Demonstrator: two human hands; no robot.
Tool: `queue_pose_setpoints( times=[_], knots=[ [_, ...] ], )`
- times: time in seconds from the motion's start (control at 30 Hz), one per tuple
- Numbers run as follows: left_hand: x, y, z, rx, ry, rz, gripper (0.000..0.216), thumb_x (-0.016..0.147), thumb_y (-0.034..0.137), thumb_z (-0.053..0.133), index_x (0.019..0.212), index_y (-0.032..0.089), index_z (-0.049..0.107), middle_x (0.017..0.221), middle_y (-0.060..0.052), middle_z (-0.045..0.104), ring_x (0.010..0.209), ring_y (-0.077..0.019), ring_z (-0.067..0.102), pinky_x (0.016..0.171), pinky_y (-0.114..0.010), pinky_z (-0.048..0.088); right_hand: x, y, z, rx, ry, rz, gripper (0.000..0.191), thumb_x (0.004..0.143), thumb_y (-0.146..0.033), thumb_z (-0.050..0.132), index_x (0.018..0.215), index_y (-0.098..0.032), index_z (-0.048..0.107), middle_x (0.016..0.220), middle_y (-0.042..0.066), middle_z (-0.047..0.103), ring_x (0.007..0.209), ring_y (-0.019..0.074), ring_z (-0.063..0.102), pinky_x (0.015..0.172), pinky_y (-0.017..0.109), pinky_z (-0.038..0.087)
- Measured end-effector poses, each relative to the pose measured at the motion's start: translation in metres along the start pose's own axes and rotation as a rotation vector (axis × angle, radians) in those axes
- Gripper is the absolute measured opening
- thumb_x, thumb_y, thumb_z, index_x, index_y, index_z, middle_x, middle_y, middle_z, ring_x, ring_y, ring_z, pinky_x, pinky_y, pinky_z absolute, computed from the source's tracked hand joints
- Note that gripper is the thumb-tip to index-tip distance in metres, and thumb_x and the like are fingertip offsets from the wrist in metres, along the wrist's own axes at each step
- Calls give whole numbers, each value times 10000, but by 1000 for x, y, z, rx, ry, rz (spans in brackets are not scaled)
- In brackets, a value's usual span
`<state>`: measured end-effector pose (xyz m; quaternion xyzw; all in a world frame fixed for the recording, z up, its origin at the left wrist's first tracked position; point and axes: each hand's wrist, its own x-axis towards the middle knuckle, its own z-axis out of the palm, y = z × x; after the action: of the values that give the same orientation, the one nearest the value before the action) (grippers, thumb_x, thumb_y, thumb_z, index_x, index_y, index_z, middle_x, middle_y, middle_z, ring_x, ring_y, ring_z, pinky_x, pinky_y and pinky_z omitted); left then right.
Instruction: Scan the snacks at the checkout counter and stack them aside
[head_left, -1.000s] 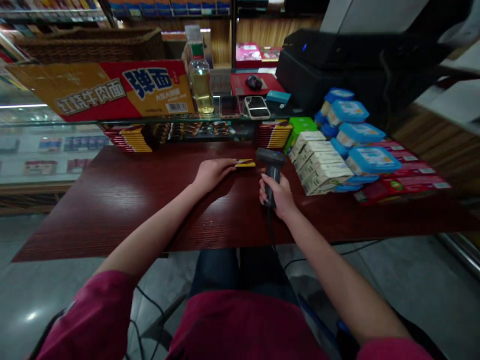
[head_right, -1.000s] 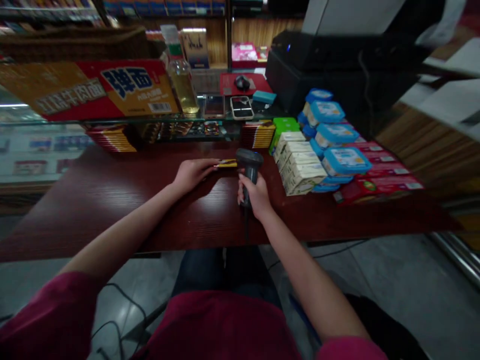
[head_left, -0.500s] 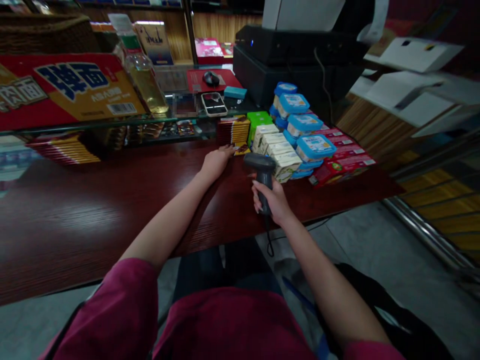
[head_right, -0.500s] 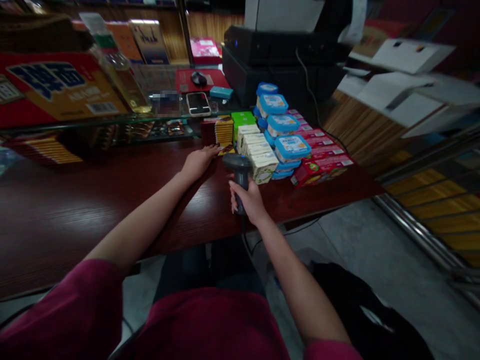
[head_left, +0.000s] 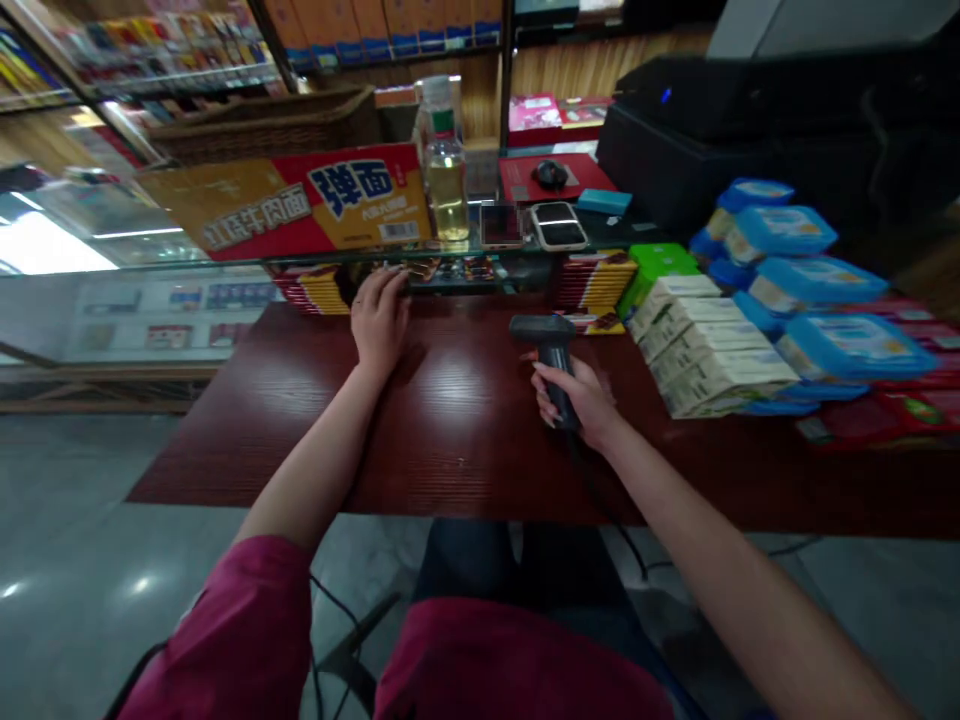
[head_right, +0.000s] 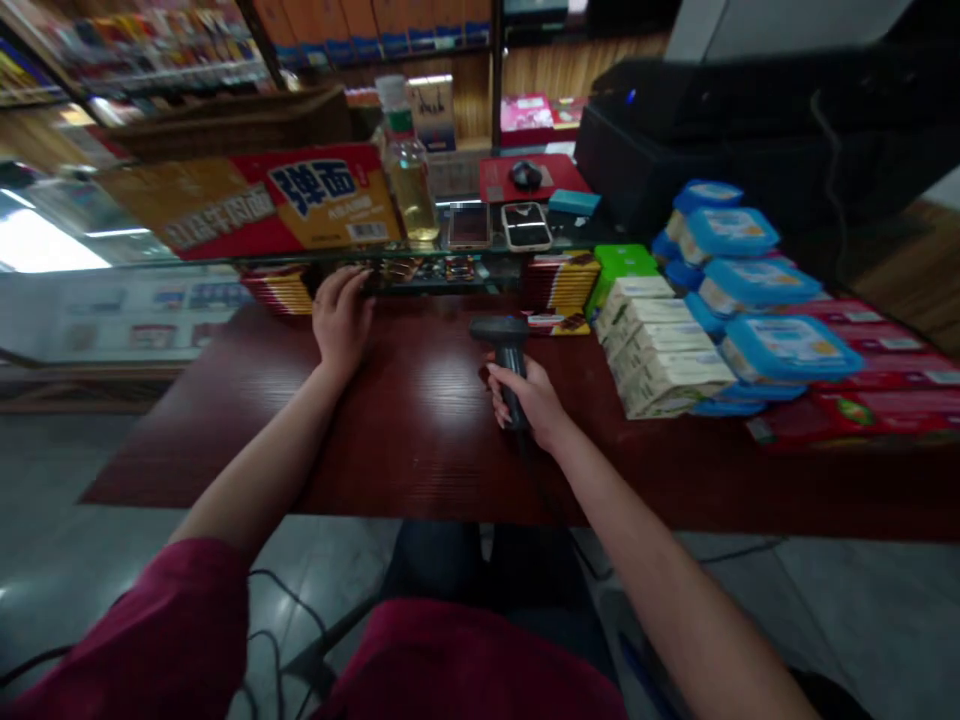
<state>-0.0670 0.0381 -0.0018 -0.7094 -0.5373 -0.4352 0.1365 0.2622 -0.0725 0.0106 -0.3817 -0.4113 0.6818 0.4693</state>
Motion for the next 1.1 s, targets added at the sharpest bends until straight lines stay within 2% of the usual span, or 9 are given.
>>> queue_pose_setpoints(
  times=[0.1,0.2,0.33,0.43,0.57,0.73,0.8,0.93,1.1],
  knots=[
    [-2,-67,-40,114,184,-175,509,1036,272,514,1540,210,555,1632,-125,533,1595,-286,412,1373,-503,255,32,6,32,14,-104,39,498,744,-448,867,1072,-207,580,650,-85,566,390,71,422,345,221,353],
    [-1,-109,-62,160,235,-270,575,1024,189,435,1598,193,479,1710,-112,439,1659,-248,291,1390,-489,211,56,14,65,37,-177,58,502,733,-435,875,1070,-201,585,641,-90,556,387,67,409,354,223,352],
    [4,-131,-60,181,104,-321,534,1055,168,440,1583,211,505,1744,-77,407,1696,-244,181,1380,-553,171,69,24,94,58,-234,101,495,743,-418,872,1086,-194,594,648,-83,558,388,69,411,355,226,350],
    [5,-134,-56,138,46,-317,361,1064,192,526,1401,209,653,1689,-67,497,1690,-252,206,1368,-619,119,67,25,98,37,-242,131,464,755,-407,877,1061,-202,595,661,-75,570,400,68,423,364,221,360],
    [1,-128,-65,65,132,-226,190,1035,236,601,1133,285,756,1515,-50,680,1637,-236,357,1363,-557,221,61,23,91,52,-228,117,433,762,-415,874,1015,-211,589,665,-78,564,399,58,407,364,213,359],
    [2,-85,-59,-173,172,-251,280,1040,385,636,1247,248,766,1270,-43,812,1279,-219,725,1134,-345,540,56,24,90,65,-233,75,454,762,-412,871,1056,-214,586,671,-87,563,383,61,415,341,216,370],
    [2,-62,-45,-306,127,-333,318,1015,432,684,1237,230,790,1215,-43,830,1168,-223,771,1018,-315,599,54,26,92,37,-258,62,477,768,-416,870,1091,-218,580,668,-90,567,379,71,429,330,221,376],
    [-5,-26,-17,-482,-88,-504,248,945,386,784,1098,205,858,1056,-56,859,998,-238,814,867,-308,636,54,29,92,-11,-280,57,462,786,-423,852,1092,-228,566,666,-88,573,381,82,446,324,231,396],
    [-14,-12,-11,-511,-156,-559,194,936,336,787,1053,207,872,1013,-47,861,964,-248,820,810,-298,633,57,30,89,-12,-276,72,420,813,-420,825,1080,-233,560,680,-83,573,388,77,450,327,224,392]
  ],
)
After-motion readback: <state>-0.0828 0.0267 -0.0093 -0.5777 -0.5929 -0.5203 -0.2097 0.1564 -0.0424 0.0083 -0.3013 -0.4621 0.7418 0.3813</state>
